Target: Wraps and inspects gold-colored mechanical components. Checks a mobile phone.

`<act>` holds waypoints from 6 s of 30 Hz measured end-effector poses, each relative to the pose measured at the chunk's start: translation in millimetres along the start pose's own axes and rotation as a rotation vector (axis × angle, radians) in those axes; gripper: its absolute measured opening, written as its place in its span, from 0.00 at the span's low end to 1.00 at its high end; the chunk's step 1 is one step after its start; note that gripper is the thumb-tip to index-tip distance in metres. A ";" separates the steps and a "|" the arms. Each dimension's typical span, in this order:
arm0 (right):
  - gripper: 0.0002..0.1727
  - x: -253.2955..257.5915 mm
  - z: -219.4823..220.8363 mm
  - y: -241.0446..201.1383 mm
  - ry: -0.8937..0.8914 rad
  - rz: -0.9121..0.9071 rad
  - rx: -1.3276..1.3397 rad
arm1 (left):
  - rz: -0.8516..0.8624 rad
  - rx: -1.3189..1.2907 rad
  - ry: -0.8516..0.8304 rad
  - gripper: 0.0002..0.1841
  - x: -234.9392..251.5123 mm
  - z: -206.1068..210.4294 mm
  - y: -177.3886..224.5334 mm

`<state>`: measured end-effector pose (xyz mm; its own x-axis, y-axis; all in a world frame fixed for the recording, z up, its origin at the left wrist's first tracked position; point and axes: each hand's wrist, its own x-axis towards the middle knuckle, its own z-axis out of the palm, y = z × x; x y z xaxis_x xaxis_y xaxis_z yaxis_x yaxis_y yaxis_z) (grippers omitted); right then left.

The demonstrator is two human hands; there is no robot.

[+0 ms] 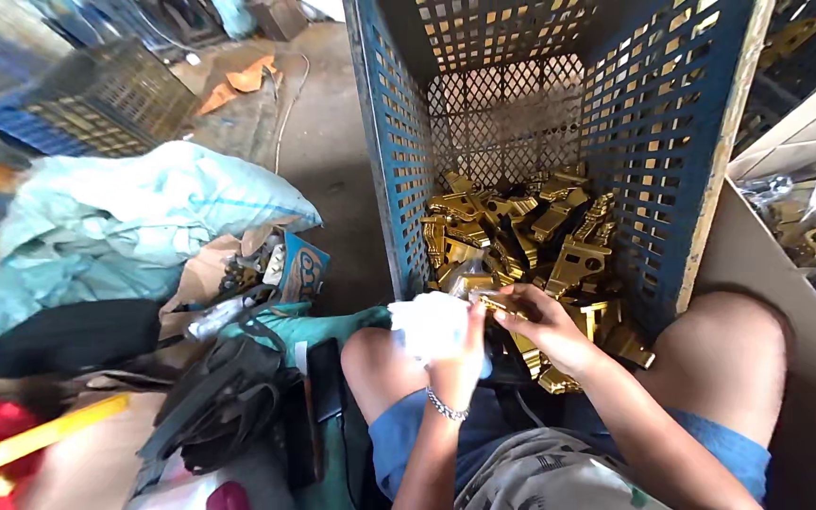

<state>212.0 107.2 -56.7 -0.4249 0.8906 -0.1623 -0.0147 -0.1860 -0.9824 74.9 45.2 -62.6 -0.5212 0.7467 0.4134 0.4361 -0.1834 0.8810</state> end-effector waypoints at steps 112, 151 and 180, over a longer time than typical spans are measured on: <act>0.13 -32.7 -43.4 -26.3 -0.148 0.033 -0.014 | 0.023 0.119 -0.137 0.15 25.2 -2.0 -16.7; 0.21 146.4 -76.7 36.3 0.575 0.372 -0.256 | -0.287 -0.278 0.069 0.16 16.4 -32.4 -0.3; 0.44 17.7 -16.5 -17.3 -0.211 0.078 -0.211 | -0.204 -0.113 -0.027 0.38 9.9 16.8 1.7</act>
<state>219.7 133.0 -44.1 -0.5961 0.7672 -0.2367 0.2045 -0.1400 -0.9688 82.8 63.0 -60.9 -0.5697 0.7920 0.2194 0.2379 -0.0966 0.9665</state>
